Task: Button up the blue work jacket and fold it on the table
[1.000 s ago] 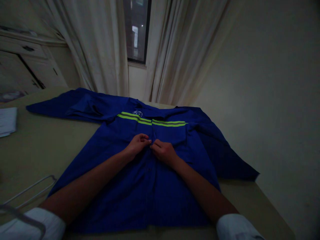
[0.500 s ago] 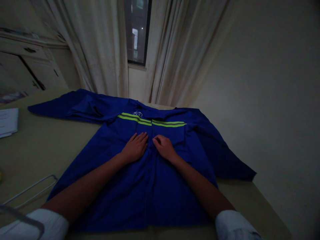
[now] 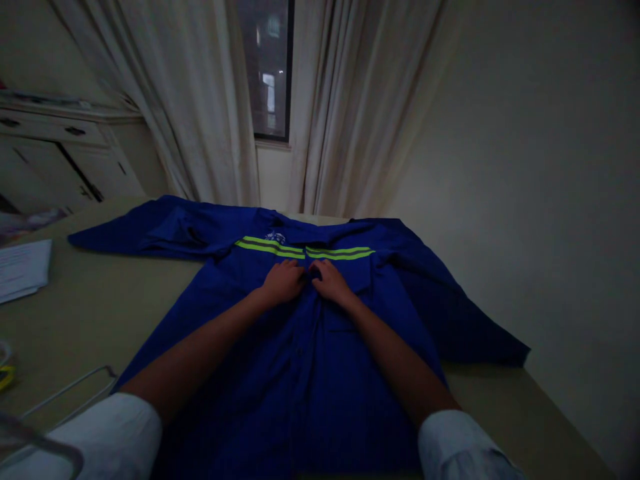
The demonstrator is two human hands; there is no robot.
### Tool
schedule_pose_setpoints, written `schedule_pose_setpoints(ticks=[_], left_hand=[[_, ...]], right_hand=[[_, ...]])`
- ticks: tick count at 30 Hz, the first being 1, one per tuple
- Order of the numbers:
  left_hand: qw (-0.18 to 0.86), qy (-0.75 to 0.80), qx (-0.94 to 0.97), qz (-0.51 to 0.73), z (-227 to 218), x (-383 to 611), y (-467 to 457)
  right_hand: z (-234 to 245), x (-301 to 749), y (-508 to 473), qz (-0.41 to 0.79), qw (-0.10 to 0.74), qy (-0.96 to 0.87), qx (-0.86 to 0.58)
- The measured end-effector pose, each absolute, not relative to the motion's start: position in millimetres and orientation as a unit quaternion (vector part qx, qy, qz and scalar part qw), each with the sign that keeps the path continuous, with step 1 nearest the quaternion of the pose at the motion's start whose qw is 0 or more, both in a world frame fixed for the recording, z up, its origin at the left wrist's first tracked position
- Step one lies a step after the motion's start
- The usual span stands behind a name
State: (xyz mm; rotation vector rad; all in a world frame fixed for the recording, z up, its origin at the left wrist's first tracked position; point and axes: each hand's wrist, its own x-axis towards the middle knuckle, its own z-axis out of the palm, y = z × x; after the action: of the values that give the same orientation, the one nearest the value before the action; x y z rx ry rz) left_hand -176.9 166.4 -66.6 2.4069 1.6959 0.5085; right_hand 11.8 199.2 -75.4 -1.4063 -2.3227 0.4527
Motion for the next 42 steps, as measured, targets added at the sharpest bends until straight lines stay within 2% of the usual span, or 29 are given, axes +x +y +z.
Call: schedule_pose_setpoints(ticks=[4, 6, 9, 13, 17, 23, 29, 42], left_hand=[[0.203, 0.501, 0.785, 0.304, -90, -182, 193], [0.225, 0.482, 0.781, 0.327, -100, -186, 193], [0.194, 0.502, 0.787, 0.301, -104, -186, 187], [0.133, 0.538, 0.789, 0.266, -97, -179, 183], [0.127, 0.544, 0.784, 0.27, -95, -178, 187], [0.132, 0.546, 0.789, 0.249, -97, -180, 191], [0.09, 0.558, 0.792, 0.233, -97, -178, 187], [0.038, 0.565, 0.792, 0.229, -90, -176, 179]], right_hand=[[-76, 7, 202, 0.158, 0.213, -0.789, -0.555], [-76, 4, 205, 0.162, 0.216, -0.778, -0.567], [-78, 4, 213, 0.182, 0.213, -0.767, -0.577], [-81, 11, 223, 0.309, 0.248, -0.725, -0.562], [-82, 13, 226, 0.389, 0.282, -0.693, -0.538], [-80, 4, 222, 0.304, 0.295, -0.739, -0.525], [-81, -5, 215, 0.209, 0.308, -0.757, -0.537], [-79, -7, 209, 0.129, 0.284, -0.797, -0.517]])
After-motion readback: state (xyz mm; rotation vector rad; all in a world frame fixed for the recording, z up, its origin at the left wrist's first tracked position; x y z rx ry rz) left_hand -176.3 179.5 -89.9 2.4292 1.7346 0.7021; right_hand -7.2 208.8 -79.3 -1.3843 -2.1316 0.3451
